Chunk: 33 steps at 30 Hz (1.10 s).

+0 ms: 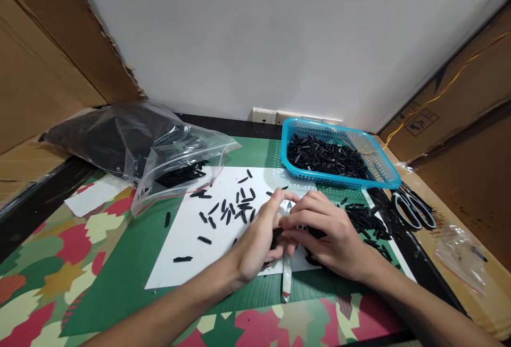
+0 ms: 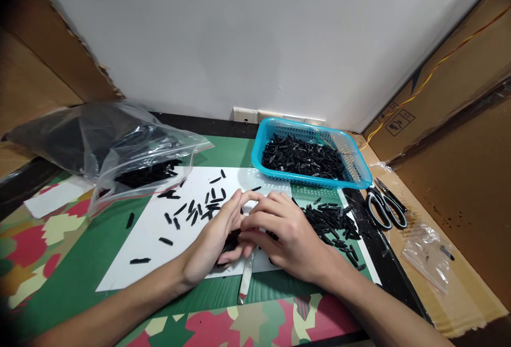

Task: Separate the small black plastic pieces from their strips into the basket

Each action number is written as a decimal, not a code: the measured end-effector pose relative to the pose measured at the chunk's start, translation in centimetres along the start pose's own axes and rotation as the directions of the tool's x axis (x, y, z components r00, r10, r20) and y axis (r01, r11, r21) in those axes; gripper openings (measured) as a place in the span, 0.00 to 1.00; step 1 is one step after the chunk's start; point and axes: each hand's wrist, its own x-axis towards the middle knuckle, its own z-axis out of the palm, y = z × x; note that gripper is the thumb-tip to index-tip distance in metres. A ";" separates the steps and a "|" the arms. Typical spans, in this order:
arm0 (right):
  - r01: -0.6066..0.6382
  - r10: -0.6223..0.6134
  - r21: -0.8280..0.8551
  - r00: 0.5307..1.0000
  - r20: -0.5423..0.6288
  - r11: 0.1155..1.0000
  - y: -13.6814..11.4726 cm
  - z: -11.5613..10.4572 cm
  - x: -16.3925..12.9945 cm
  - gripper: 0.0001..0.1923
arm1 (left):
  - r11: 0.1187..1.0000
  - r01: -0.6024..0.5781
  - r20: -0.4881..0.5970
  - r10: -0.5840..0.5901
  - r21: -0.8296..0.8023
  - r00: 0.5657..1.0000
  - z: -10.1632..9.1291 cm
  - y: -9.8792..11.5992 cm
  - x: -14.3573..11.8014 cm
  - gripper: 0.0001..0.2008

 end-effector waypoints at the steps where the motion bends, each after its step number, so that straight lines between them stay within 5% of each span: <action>1: -0.014 0.014 -0.005 1.000 -0.018 1.000 0.1 -0.3 0.0 0.03 | 1.000 0.008 -0.006 -0.008 0.011 1.000 0.0 0.1 0.0 0.30; 10: -0.159 0.177 0.165 0.979 -0.102 0.973 0.1 -1.6 0.2 0.04 | 1.000 -0.001 -0.117 -0.002 -0.023 0.993 0.3 1.2 -0.4 0.13; 16: -0.256 0.298 0.267 0.946 -0.130 0.929 0.4 -1.3 -0.1 0.03 | 0.995 -0.061 -0.020 0.059 -0.079 0.998 0.0 0.9 -0.4 0.19; 33: -0.380 0.433 0.344 0.897 -0.091 0.859 0.6 -1.5 0.1 0.07 | 0.992 -0.122 -0.057 0.119 -0.045 0.991 0.4 1.2 -0.7 0.20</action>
